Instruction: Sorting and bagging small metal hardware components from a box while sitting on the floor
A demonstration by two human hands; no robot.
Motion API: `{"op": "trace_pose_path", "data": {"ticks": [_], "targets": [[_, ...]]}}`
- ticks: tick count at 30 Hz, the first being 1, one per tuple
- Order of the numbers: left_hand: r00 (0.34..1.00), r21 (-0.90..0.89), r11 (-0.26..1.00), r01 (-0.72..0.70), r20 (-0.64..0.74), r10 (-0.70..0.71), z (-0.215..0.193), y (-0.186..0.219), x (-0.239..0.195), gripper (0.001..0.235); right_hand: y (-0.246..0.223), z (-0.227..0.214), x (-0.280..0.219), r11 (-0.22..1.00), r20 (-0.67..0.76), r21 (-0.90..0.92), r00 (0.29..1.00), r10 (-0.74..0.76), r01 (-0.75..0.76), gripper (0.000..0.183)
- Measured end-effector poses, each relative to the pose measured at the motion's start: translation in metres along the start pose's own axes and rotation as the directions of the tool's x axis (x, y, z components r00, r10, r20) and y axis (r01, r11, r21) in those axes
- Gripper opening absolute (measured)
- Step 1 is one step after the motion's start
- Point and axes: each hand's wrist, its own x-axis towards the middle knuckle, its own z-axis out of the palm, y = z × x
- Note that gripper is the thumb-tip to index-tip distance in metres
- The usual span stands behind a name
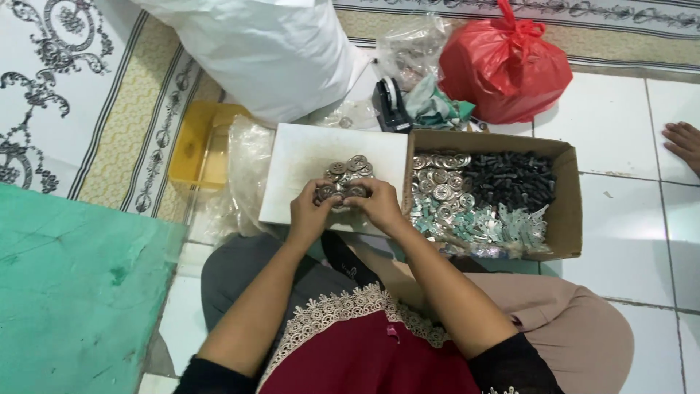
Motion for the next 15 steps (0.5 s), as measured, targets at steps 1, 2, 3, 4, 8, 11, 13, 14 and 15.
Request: {"op": "trace_pose_path", "data": {"ticks": [1, 2, 3, 4, 8, 11, 13, 14, 15], "targets": [[1.0, 0.001, 1.0, 0.001, -0.001, -0.001, 0.005, -0.007, 0.006, 0.041, 0.001, 0.002, 0.002, 1.0, 0.002, 0.001, 1.0, 0.0, 0.0, 0.047], [0.994, 0.015, 0.995, -0.096, -0.044, 0.096, 0.01, -0.015, 0.011, 0.039, 0.002, 0.004, 0.004, 0.995, -0.044, -0.092, 0.998, -0.049, 0.045, 0.045], [0.977, 0.03, 0.981, -0.192, -0.087, 0.194, 0.015, -0.022, 0.018, 0.038, 0.003, 0.005, 0.006, 0.978, -0.085, -0.189, 0.991, -0.103, 0.085, 0.042], [0.977, 0.029, 0.981, -0.191, -0.089, 0.193, 0.017, -0.019, 0.019, 0.038, 0.003, 0.008, 0.007, 0.978, -0.083, -0.19, 0.991, -0.104, 0.087, 0.042], [0.936, 0.004, 0.944, -0.33, -0.126, 0.328, 0.02, -0.009, 0.021, 0.031, 0.008, 0.012, 0.018, 0.958, -0.149, -0.259, 0.975, -0.167, 0.124, 0.028], [0.92, -0.043, 0.924, -0.379, -0.124, 0.372, 0.019, -0.003, 0.02, 0.025, 0.017, 0.006, 0.028, 0.939, -0.174, -0.306, 0.96, -0.221, 0.16, 0.026], [0.916, -0.078, 0.916, -0.393, -0.127, 0.382, 0.019, -0.005, 0.021, 0.025, 0.022, 0.002, 0.036, 0.928, -0.186, -0.323, 0.95, -0.252, 0.183, 0.026], [0.906, -0.078, 0.906, -0.416, -0.126, 0.405, 0.02, -0.008, 0.022, 0.025, 0.023, 0.001, 0.039, 0.925, -0.191, -0.327, 0.945, -0.266, 0.194, 0.028], [0.896, -0.08, 0.895, -0.438, -0.124, 0.427, 0.021, -0.011, 0.024, 0.025, 0.025, -0.002, 0.043, 0.921, -0.198, -0.331, 0.939, -0.28, 0.205, 0.03]]}}
